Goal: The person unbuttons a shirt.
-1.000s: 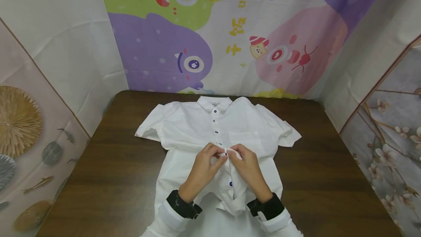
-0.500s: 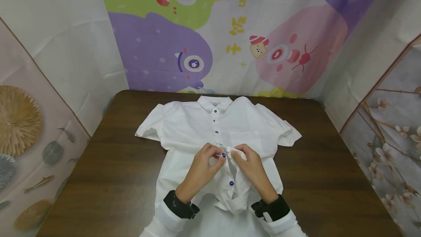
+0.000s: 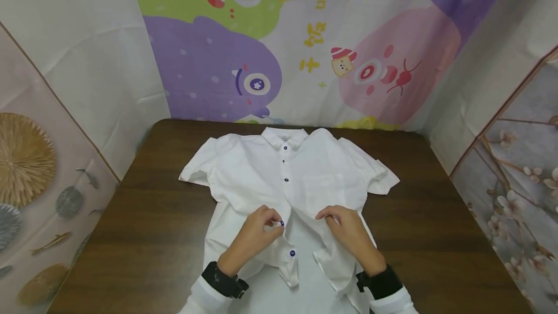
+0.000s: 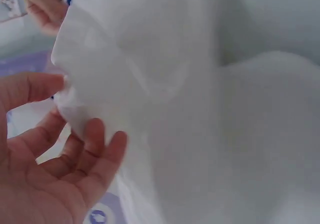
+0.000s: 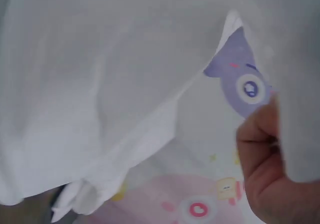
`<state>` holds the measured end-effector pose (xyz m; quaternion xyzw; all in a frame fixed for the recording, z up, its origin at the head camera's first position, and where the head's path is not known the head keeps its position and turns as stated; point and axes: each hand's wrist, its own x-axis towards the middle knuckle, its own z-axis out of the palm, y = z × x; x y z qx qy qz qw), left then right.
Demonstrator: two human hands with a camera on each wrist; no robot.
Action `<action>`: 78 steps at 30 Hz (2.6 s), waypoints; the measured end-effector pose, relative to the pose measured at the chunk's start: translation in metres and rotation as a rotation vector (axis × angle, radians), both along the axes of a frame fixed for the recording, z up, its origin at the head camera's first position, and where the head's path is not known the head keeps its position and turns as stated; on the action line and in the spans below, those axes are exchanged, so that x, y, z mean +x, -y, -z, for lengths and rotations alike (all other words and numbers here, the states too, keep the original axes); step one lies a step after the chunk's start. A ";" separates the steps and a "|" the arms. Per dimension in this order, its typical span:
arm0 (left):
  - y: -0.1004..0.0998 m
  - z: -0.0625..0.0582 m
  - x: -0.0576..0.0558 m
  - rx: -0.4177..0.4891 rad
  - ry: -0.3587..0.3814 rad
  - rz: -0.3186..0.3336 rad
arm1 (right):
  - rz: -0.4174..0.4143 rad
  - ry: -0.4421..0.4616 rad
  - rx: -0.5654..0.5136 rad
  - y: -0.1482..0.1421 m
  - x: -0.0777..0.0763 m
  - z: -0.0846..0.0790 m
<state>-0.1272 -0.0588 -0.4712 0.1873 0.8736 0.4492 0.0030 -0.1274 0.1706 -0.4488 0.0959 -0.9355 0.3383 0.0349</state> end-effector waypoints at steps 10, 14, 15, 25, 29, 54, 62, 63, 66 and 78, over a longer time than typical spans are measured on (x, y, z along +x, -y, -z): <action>0.006 0.039 0.001 -0.087 0.133 0.065 | -0.127 0.287 0.198 -0.003 -0.005 0.031; 0.006 0.044 0.003 -0.088 0.117 0.061 | -0.087 0.270 0.286 0.008 -0.010 0.031; 0.006 0.044 0.003 -0.085 0.114 0.060 | -0.074 0.259 0.311 0.012 -0.012 0.030; 0.007 0.040 0.008 -0.089 0.074 0.069 | -0.066 0.120 0.409 0.055 -0.041 0.042; 0.007 0.040 0.008 -0.089 0.081 0.064 | -0.053 0.177 0.376 0.067 -0.048 0.050; 0.005 0.040 0.007 -0.143 0.097 0.120 | -0.136 -0.014 0.231 0.070 -0.028 -0.003; 0.005 0.038 0.007 -0.136 0.042 0.143 | -0.175 -0.070 0.158 0.072 -0.006 -0.025; 0.004 0.036 0.007 -0.134 0.030 0.127 | -0.171 -0.076 0.157 0.072 -0.005 -0.026; 0.002 0.027 0.007 -0.110 -0.041 0.015 | -0.147 -0.083 0.155 0.071 -0.003 -0.026; -0.013 -0.021 -0.007 0.098 -0.263 -0.173 | -0.112 -0.102 0.036 0.066 -0.009 -0.025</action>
